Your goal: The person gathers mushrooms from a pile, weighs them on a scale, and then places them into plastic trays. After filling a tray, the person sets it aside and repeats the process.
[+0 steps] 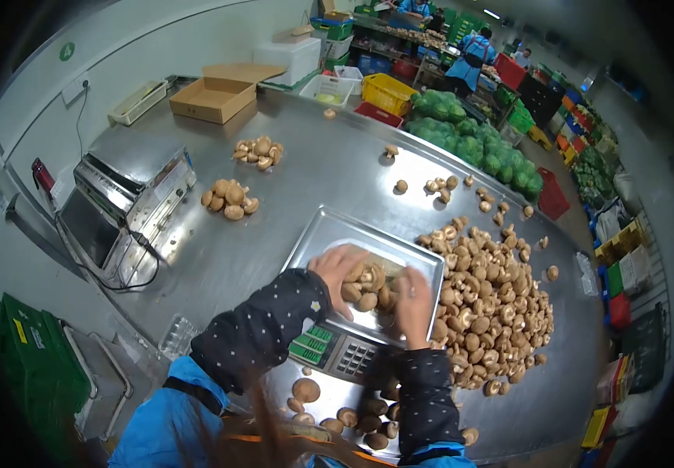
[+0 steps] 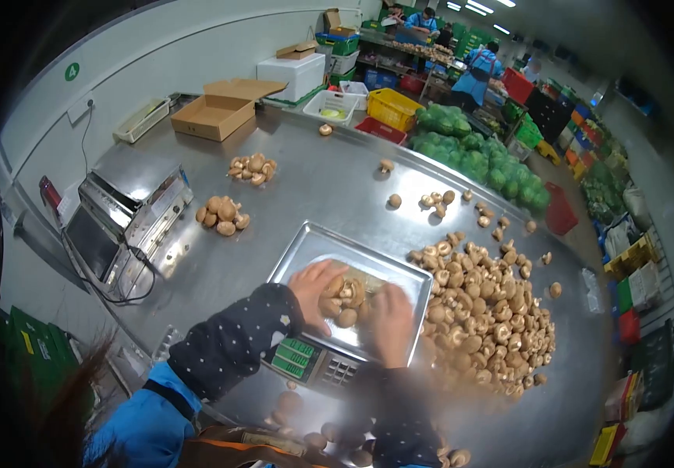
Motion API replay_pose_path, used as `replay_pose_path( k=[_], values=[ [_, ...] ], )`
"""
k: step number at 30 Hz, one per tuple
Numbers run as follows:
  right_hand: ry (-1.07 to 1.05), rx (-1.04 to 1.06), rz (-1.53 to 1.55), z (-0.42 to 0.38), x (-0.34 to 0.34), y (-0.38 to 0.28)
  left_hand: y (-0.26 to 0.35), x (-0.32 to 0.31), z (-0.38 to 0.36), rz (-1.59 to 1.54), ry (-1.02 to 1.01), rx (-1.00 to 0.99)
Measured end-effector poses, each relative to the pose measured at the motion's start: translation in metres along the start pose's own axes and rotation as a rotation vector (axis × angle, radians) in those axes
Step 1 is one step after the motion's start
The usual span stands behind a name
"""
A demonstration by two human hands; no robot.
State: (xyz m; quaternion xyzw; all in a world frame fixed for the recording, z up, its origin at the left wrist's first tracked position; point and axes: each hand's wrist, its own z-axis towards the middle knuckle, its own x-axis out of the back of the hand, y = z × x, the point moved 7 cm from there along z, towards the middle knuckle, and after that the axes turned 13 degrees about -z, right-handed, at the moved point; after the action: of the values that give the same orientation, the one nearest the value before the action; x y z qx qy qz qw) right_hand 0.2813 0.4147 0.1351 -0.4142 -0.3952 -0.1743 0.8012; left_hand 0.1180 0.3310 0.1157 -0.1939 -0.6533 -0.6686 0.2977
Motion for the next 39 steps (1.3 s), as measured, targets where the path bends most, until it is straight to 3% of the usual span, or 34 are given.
replay_pose_path(
  k=[1,2,4,7,10,14,17,22,24,26,27,28,30,31,33,34,36,38,39],
  values=[
    [-0.062,0.150,-0.104,-0.007,-0.018,-0.018,-0.002,-0.004,0.001,0.001,0.010,-0.033],
    [-0.012,0.032,0.015,-0.016,-0.039,0.000,-0.003,-0.007,0.001,0.001,0.015,-0.063],
    [-0.043,0.034,0.098,-0.031,-0.043,-0.005,-0.001,-0.006,-0.005,-0.029,0.046,-0.122],
    [0.097,0.093,-0.142,-0.039,-0.036,-0.017,0.001,-0.009,-0.014,-0.044,0.119,-0.188],
    [0.154,0.112,-0.094,-0.043,-0.027,-0.020,0.009,-0.002,-0.015,-0.057,0.174,-0.212],
    [0.151,0.080,-0.006,-0.044,-0.030,-0.017,0.009,0.000,-0.020,-0.069,0.146,-0.260],
    [0.093,0.208,-0.210,-0.046,-0.031,-0.023,0.013,0.000,-0.022,-0.112,0.142,-0.313],
    [0.071,0.224,-0.223,-0.043,-0.020,-0.021,0.015,0.002,-0.019,-0.031,0.148,-0.314],
    [0.047,-0.075,0.133,-0.037,-0.003,0.013,0.010,0.005,-0.019,-0.014,0.127,-0.280],
    [0.058,-0.275,0.251,-0.034,0.043,0.037,0.004,0.018,-0.021,-0.196,0.190,-0.267],
    [0.043,-0.350,0.270,-0.038,0.055,0.066,-0.002,0.025,-0.025,-0.316,0.211,-0.132],
    [0.029,-0.426,0.287,-0.047,0.063,0.100,-0.005,0.029,-0.031,-0.320,0.213,-0.129],
    [-0.042,-0.396,-0.011,-0.072,0.080,0.146,-0.043,0.044,-0.047,-0.950,0.417,0.128],
    [-0.053,-0.401,-0.090,-0.088,0.085,0.159,-0.045,0.054,-0.057,-0.952,0.418,0.130],
    [0.018,-0.446,-0.224,-0.114,0.092,0.158,-0.066,0.056,-0.085,-1.359,0.388,0.441],
    [0.097,-0.488,-0.277,-0.125,0.095,0.145,-0.076,0.055,-0.094,-1.354,0.405,0.452],
    [-0.066,-0.558,-0.180,-0.134,0.068,0.162,-0.089,0.074,-0.115,-0.834,0.572,0.289],
    [0.080,-0.343,-0.654,-0.129,0.070,0.127,-0.095,0.077,-0.132,-0.822,0.598,0.309],
    [0.074,-0.341,-0.644,-0.131,0.062,0.131,-0.095,0.076,-0.137,-0.909,0.603,0.324]
  ],
)
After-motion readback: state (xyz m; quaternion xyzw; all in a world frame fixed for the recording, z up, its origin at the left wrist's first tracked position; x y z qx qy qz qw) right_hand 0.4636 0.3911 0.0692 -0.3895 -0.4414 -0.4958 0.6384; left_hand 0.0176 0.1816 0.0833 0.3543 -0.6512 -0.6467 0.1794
